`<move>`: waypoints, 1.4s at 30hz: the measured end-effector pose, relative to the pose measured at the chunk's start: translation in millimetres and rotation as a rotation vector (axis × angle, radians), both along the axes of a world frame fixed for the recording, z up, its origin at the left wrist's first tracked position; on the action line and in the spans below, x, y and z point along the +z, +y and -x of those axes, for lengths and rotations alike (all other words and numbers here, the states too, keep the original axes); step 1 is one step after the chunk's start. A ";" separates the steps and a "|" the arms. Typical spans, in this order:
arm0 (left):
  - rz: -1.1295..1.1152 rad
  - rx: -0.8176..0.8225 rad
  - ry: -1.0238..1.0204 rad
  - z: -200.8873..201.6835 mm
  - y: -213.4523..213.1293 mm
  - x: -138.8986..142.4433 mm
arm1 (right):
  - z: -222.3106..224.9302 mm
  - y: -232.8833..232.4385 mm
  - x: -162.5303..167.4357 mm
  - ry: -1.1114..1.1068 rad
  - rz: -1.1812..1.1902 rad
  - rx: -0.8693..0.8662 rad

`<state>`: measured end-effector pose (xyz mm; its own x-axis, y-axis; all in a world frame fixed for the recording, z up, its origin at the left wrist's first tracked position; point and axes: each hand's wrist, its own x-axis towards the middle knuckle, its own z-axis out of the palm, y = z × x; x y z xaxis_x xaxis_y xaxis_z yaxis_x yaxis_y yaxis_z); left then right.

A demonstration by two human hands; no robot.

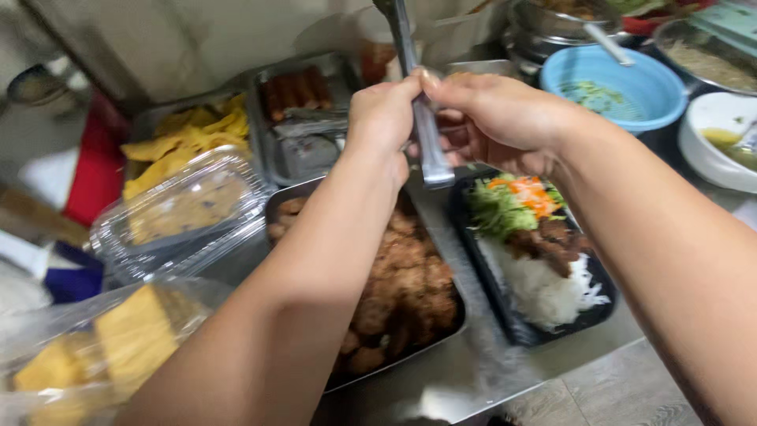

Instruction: The person assembles two rice bowls by cutting cooked meat with scissors and placing it over rice, then adding fried items, egg omelet pieces, shredded vegetables, and a red sauce. The person uses tongs and scissors to handle the food items and arranges them in black containers.

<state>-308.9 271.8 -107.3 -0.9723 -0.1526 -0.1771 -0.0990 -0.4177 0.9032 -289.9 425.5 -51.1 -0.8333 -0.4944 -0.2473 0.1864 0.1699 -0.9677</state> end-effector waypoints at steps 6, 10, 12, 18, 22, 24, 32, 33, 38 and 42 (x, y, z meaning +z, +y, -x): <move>0.181 -0.176 -0.082 61.4 114.2 4.6 | 15.7 136.9 17.1 0.079 -0.016 -0.201; 0.113 -0.285 -0.225 126.7 204.3 3.4 | 52.9 248.4 20.2 0.087 -0.034 -0.273; 0.063 -0.276 -0.345 161.4 243.0 3.0 | 75.6 294.5 21.0 0.092 -0.068 -0.360; -0.042 -0.267 -0.399 258.3 281.5 -20.8 | 142.4 393.0 20.5 0.062 -0.113 -0.444; -0.039 -0.264 -0.292 291.3 260.7 -35.3 | 193.2 431.8 10.9 0.028 -0.141 -0.340; -0.082 -0.325 -0.216 282.3 238.3 -29.9 | 220.3 442.8 8.8 0.116 -0.261 -0.383; 0.011 -0.159 -0.116 96.9 185.4 15.7 | 359.8 401.7 -8.6 0.491 -0.827 -0.211; 0.037 -0.138 -0.116 77.1 187.0 22.3 | 379.2 388.7 -13.4 0.538 -0.999 -0.156; 0.023 -0.078 -0.175 9.6 197.5 42.1 | 445.4 331.5 -24.0 1.088 -1.441 0.081; -0.038 -0.040 -0.187 -21.3 196.6 42.9 | 463.9 307.0 -23.9 1.043 -1.615 0.119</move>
<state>-287.6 468.3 -64.3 -0.9269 -0.1040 -0.3606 -0.2813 -0.4436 0.8510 -753.8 732.4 -75.0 -0.9163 -0.3985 0.0388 -0.3530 0.8497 0.3916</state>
